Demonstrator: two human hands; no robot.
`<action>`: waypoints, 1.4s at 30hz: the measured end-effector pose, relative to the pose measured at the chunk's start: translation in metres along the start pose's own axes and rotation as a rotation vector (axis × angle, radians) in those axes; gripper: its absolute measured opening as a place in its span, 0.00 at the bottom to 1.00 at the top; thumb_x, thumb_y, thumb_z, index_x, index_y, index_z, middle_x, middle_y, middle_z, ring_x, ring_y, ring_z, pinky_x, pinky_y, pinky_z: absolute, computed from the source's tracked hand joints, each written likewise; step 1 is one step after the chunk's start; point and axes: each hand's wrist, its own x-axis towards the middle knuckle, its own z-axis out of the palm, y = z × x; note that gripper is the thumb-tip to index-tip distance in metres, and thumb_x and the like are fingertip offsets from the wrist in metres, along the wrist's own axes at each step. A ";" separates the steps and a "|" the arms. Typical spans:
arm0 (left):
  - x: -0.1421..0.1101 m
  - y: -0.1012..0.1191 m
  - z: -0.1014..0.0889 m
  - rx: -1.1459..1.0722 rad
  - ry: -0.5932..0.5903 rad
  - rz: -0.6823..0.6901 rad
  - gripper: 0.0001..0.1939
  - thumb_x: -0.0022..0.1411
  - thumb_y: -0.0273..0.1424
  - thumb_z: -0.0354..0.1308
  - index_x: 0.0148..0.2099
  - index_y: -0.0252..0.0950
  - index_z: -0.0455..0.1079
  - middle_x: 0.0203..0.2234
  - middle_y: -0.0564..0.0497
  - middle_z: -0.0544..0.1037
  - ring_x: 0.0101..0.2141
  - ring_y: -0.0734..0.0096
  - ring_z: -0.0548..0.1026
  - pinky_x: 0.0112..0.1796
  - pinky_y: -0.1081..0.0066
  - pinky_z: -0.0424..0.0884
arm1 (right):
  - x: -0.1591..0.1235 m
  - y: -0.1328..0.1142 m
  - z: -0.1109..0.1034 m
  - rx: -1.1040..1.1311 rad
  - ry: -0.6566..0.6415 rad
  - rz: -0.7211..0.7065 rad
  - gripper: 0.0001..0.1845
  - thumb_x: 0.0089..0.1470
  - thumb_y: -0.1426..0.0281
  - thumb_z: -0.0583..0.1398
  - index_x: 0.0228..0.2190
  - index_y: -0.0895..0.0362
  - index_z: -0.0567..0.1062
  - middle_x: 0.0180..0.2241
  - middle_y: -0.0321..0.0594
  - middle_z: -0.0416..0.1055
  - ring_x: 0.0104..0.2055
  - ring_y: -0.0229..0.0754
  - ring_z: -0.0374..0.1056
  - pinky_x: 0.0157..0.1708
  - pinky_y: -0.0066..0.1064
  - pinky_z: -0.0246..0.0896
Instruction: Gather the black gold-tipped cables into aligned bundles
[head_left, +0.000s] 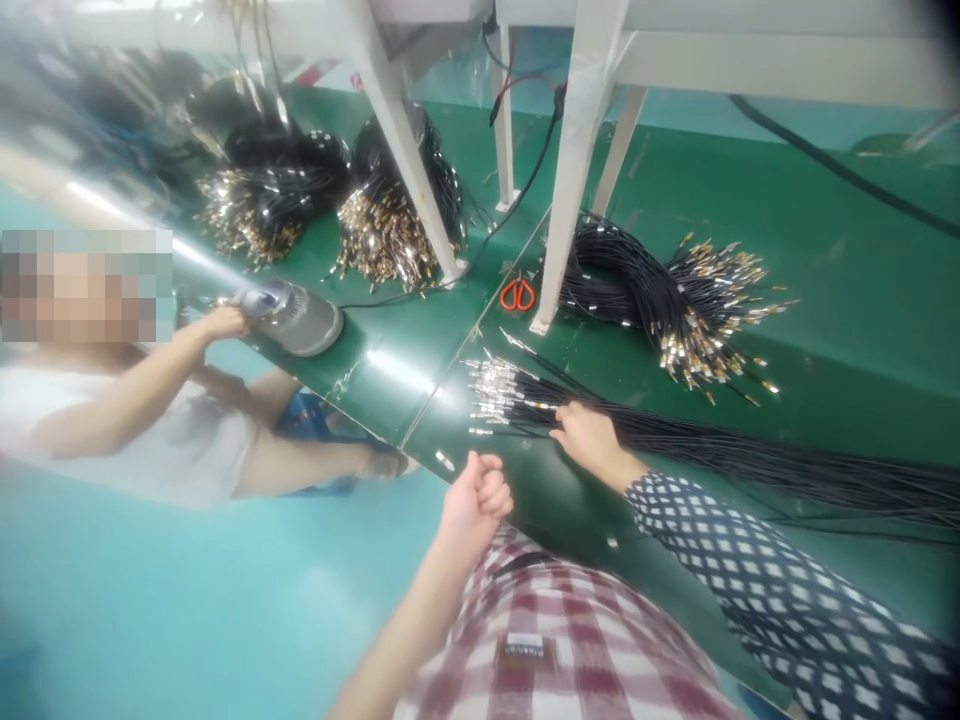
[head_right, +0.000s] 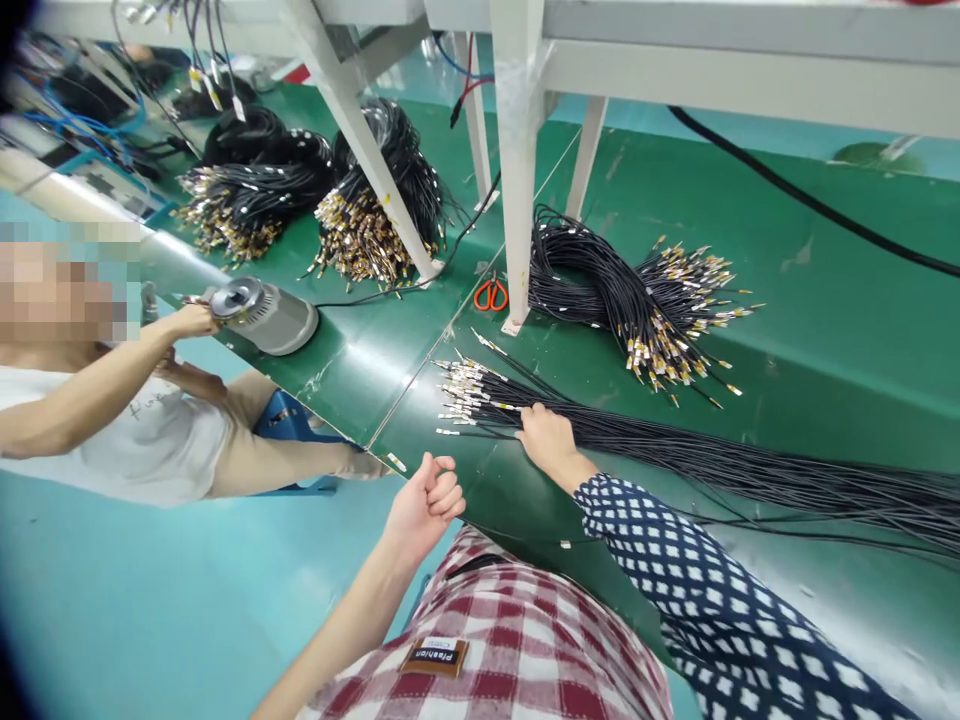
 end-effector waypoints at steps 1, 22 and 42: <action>0.000 0.000 0.003 0.010 -0.005 0.000 0.22 0.70 0.42 0.43 0.32 0.33 0.67 0.12 0.62 0.45 0.14 0.81 0.43 0.18 0.76 0.44 | 0.006 -0.003 0.001 -0.027 -0.002 -0.012 0.12 0.59 0.67 0.57 0.40 0.60 0.76 0.42 0.51 0.74 0.41 0.47 0.72 0.36 0.33 0.61; 0.001 0.017 0.056 0.169 -0.109 0.140 0.19 0.56 0.37 0.64 0.46 0.31 0.71 0.14 0.64 0.46 0.15 0.84 0.46 0.19 0.76 0.45 | -0.121 0.006 -0.021 0.972 -0.190 -0.021 0.15 0.59 0.56 0.54 0.30 0.54 0.68 0.26 0.35 0.72 0.30 0.37 0.65 0.32 0.29 0.59; -0.005 0.013 0.067 0.375 -0.223 -0.059 0.23 0.55 0.45 0.65 0.40 0.27 0.77 0.19 0.61 0.50 0.17 0.87 0.45 0.20 0.76 0.43 | -0.134 0.005 -0.025 0.916 -0.152 -0.065 0.16 0.59 0.55 0.54 0.30 0.53 0.69 0.26 0.35 0.70 0.30 0.38 0.64 0.31 0.29 0.59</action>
